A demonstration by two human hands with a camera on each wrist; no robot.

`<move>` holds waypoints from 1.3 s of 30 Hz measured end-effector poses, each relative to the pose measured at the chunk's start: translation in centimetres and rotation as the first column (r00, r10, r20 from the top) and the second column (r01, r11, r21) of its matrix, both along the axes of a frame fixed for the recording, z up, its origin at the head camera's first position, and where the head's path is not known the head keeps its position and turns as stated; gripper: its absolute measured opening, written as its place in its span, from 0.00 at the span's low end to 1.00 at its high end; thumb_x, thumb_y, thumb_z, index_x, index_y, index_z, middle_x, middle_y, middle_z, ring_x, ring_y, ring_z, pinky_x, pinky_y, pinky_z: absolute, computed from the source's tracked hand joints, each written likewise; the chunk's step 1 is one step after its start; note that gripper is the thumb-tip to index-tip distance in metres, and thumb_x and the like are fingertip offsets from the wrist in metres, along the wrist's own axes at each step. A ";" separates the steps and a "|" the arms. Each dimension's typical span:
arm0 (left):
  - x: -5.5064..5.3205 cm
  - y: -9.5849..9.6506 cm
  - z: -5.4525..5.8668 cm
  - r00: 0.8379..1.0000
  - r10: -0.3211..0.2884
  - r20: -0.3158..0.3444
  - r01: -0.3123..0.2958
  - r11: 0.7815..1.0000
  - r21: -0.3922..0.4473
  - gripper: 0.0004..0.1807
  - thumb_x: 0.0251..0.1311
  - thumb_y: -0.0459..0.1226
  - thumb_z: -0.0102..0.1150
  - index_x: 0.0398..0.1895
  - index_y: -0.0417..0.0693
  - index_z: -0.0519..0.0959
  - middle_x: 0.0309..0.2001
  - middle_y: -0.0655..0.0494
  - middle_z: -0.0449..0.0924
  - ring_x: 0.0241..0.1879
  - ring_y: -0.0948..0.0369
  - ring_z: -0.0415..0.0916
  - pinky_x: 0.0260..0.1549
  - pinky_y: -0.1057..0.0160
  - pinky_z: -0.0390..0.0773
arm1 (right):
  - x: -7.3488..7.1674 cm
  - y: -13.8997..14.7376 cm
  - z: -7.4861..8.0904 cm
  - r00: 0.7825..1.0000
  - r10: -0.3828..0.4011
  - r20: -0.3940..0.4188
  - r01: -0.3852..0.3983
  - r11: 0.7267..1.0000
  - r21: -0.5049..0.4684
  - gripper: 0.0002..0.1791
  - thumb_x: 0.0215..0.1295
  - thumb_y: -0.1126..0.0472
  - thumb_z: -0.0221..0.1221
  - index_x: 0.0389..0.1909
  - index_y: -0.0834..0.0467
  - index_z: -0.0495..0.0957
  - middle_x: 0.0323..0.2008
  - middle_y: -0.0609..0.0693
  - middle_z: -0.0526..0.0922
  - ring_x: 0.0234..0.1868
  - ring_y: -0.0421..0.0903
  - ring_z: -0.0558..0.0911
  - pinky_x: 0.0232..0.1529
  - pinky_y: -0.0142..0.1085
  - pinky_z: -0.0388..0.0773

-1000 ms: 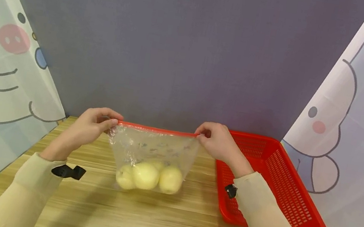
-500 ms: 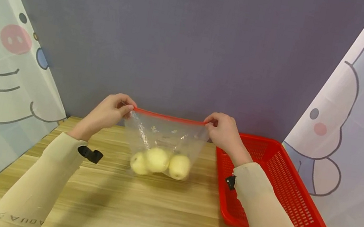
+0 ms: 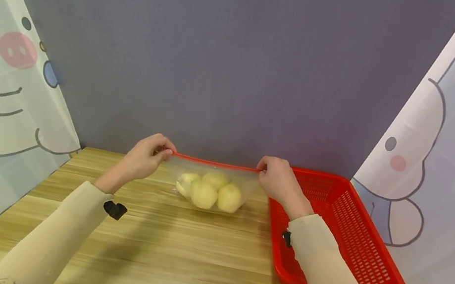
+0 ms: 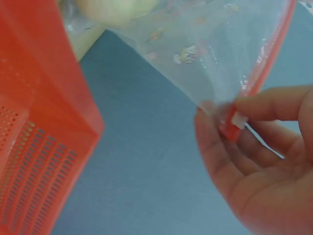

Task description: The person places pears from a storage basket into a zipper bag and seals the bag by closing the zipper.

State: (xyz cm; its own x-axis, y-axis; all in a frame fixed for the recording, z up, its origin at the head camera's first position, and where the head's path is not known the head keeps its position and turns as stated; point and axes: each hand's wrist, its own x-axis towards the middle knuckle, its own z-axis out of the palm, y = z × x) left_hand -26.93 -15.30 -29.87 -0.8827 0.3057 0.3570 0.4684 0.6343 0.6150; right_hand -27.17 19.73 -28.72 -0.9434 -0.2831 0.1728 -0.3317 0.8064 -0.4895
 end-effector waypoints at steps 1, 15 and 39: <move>0.4 -0.1 -0.2 1.000 -0.010 -0.007 0.010 1.000 0.001 0.08 0.75 0.32 0.52 0.45 0.45 0.82 0.39 0.52 0.75 0.36 0.56 0.74 0.39 0.55 0.76 | 0.3 -0.1 0.0 1.000 0.007 0.001 -0.007 1.000 0.021 0.15 0.68 0.70 0.49 0.48 0.64 0.82 0.41 0.59 0.83 0.23 0.44 0.65 0.27 0.39 0.68; 3.5 -0.7 -3.6 0.978 -0.139 0.153 0.146 0.989 -0.032 0.07 0.74 0.35 0.55 0.49 0.48 0.82 0.46 0.54 0.81 0.40 0.57 0.76 0.42 0.54 0.78 | 4.0 -3.3 -2.0 0.990 0.131 0.058 -0.141 0.962 0.235 0.09 0.64 0.66 0.59 0.43 0.59 0.85 0.37 0.49 0.84 0.32 0.44 0.77 0.35 0.41 0.78; 7.9 3.8 -9.7 0.969 -0.126 0.214 0.217 0.850 -0.480 0.23 0.59 0.42 0.72 0.57 0.46 0.81 0.60 0.48 0.76 0.59 0.48 0.75 0.60 0.46 0.74 | 9.6 -7.2 -11.0 0.984 0.171 0.042 -0.176 0.939 0.295 0.18 0.59 0.65 0.68 0.52 0.61 0.82 0.44 0.54 0.77 0.54 0.58 0.77 0.50 0.55 0.78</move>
